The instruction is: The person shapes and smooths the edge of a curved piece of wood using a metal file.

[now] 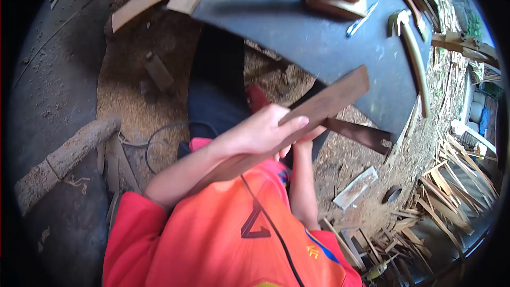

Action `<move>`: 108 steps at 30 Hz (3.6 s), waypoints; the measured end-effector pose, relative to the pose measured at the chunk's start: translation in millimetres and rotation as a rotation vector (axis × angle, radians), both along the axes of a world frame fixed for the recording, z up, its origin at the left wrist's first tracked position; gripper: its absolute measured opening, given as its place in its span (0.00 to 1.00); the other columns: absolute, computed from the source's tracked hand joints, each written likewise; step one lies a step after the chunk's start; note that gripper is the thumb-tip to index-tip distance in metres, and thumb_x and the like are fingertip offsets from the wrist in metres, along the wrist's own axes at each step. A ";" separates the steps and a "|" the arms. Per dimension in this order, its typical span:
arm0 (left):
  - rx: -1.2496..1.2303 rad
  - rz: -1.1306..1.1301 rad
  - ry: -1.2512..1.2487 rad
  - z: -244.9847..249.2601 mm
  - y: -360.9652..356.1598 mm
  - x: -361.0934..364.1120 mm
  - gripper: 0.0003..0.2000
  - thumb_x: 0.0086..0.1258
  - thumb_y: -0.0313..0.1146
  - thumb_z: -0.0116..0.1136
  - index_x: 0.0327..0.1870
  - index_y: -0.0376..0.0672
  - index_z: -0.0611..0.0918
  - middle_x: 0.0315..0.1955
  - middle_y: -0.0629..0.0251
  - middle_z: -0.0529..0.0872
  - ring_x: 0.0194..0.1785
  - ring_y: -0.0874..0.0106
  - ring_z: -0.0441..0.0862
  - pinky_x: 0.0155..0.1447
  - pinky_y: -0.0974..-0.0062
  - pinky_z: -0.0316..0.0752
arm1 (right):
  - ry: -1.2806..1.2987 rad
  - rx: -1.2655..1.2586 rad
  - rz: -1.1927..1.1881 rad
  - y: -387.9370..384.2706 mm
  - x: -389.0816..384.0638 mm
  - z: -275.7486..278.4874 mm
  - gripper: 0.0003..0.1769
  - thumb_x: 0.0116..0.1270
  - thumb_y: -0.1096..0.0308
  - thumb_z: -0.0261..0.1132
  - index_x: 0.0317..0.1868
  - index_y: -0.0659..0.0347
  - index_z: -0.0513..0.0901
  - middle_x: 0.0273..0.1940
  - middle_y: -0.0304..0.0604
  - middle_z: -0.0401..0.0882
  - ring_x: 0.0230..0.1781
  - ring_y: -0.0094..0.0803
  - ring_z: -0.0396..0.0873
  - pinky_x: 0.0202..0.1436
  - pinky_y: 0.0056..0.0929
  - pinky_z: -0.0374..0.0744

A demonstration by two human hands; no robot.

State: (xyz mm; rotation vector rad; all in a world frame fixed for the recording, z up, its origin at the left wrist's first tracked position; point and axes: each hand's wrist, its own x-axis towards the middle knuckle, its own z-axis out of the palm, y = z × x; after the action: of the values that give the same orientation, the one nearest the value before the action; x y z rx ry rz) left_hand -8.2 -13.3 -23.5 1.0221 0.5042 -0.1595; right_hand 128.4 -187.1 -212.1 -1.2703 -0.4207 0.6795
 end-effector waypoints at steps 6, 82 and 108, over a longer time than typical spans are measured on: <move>-0.038 -0.016 -0.014 3.7 3.9 -0.6 0.29 0.85 0.58 0.50 0.42 0.34 0.83 0.21 0.64 0.84 0.24 0.75 0.85 0.29 0.76 0.81 | 0.088 0.095 -0.043 4.0 -9.9 7.5 0.27 0.86 0.48 0.50 0.63 0.63 0.77 0.53 0.50 0.85 0.48 0.40 0.87 0.51 0.43 0.87; -0.039 0.019 0.015 -0.6 8.0 -0.4 0.28 0.85 0.56 0.52 0.42 0.34 0.83 0.21 0.66 0.83 0.23 0.76 0.83 0.28 0.75 0.80 | -0.175 -0.122 0.021 15.6 0.9 33.8 0.22 0.75 0.62 0.69 0.62 0.64 0.77 0.52 0.47 0.85 0.47 0.38 0.87 0.52 0.41 0.86; -0.033 0.069 0.009 -5.8 0.9 4.5 0.27 0.86 0.55 0.51 0.40 0.35 0.82 0.20 0.65 0.82 0.22 0.75 0.84 0.28 0.75 0.82 | -0.292 -0.179 -0.040 7.2 14.4 -0.9 0.26 0.70 0.62 0.75 0.63 0.61 0.79 0.47 0.44 0.88 0.44 0.36 0.87 0.51 0.38 0.85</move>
State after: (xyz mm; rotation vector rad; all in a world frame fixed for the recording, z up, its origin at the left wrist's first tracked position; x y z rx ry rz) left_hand -3.7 -12.4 -29.3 0.9706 0.5427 -0.1109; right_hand 142.7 -179.9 -212.9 -1.5518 -0.5817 0.5067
